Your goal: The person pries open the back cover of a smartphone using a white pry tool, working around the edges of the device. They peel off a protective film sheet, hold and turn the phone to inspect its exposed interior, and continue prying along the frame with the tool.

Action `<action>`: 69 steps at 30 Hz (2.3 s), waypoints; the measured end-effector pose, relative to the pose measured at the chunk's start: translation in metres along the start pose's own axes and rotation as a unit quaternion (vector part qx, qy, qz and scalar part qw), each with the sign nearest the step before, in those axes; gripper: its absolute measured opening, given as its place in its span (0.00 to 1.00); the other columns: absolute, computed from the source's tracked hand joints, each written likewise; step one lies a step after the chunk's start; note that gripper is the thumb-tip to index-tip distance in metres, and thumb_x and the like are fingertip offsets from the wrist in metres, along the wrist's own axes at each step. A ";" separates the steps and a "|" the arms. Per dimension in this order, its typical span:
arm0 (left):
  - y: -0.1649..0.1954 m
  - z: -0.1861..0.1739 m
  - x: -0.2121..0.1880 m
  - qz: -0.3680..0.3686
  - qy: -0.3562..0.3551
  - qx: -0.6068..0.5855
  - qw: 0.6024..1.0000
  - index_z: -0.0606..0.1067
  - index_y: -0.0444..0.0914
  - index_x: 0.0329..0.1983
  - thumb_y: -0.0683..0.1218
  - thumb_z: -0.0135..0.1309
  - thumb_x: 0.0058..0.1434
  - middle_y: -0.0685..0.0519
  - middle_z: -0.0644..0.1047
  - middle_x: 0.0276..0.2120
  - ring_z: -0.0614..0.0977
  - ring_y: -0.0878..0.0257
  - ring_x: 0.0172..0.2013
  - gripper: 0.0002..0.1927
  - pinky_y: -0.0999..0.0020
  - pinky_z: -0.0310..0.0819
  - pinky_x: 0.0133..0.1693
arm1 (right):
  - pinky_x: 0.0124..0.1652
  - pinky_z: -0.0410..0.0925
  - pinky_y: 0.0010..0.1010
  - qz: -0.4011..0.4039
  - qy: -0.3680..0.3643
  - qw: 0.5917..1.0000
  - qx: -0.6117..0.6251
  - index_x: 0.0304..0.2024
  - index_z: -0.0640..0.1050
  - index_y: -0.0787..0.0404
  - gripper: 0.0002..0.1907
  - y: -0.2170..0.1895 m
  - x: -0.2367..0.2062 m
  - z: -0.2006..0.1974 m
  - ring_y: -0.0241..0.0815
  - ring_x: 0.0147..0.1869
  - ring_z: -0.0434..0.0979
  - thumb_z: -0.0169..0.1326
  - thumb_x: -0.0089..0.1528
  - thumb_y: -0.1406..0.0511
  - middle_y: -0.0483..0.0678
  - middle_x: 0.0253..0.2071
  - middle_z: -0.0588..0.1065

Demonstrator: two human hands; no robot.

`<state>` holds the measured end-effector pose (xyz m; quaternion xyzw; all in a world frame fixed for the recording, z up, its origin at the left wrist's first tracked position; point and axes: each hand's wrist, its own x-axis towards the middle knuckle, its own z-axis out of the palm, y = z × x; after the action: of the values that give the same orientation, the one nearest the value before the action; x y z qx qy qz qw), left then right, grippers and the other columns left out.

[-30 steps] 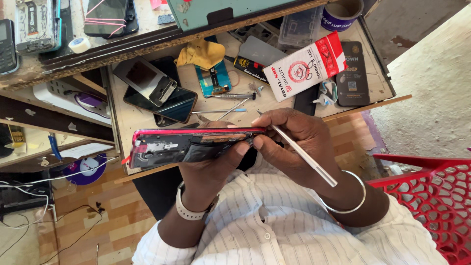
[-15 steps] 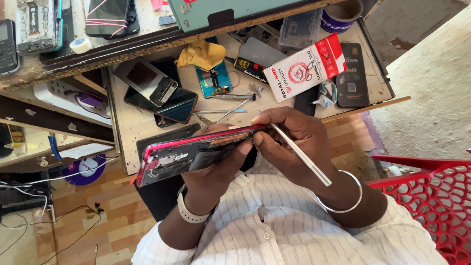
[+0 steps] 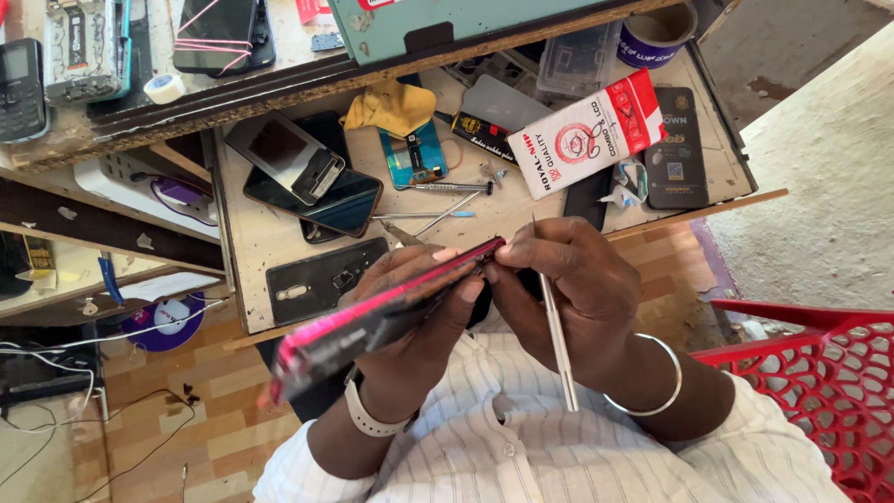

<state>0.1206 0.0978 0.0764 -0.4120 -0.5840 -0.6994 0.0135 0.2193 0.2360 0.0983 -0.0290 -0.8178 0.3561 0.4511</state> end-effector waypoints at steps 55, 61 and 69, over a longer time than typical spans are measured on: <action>-0.013 0.001 -0.012 -0.113 -0.011 -0.137 0.984 0.76 0.29 0.56 0.36 0.62 0.67 0.48 0.80 0.49 0.81 0.64 0.48 0.15 0.71 0.77 0.52 | 0.34 0.70 0.24 0.003 -0.024 0.999 0.029 0.44 0.78 0.63 0.11 0.009 0.002 -0.016 0.38 0.39 0.79 0.64 0.61 0.74 0.51 0.39 0.76; -0.014 -0.001 -0.012 -0.102 -0.012 -0.156 0.982 0.75 0.29 0.56 0.35 0.61 0.67 0.48 0.80 0.49 0.81 0.64 0.48 0.15 0.71 0.77 0.52 | 0.41 0.70 0.21 0.075 -0.037 0.989 0.119 0.47 0.74 0.63 0.12 0.018 -0.005 -0.016 0.32 0.41 0.77 0.62 0.64 0.74 0.49 0.42 0.76; -0.016 -0.003 -0.013 -0.121 -0.017 -0.160 0.980 0.74 0.29 0.56 0.34 0.61 0.66 0.47 0.81 0.50 0.82 0.63 0.50 0.16 0.69 0.79 0.54 | 0.49 0.74 0.21 0.216 -0.071 0.923 0.310 0.50 0.72 0.62 0.14 0.027 -0.005 -0.013 0.29 0.49 0.78 0.61 0.65 0.74 0.46 0.47 0.76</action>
<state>0.1200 0.0945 0.0558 -0.3472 -0.5102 -0.7730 -0.1468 0.2251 0.2621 0.0825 -0.0387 -0.6705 0.6815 0.2907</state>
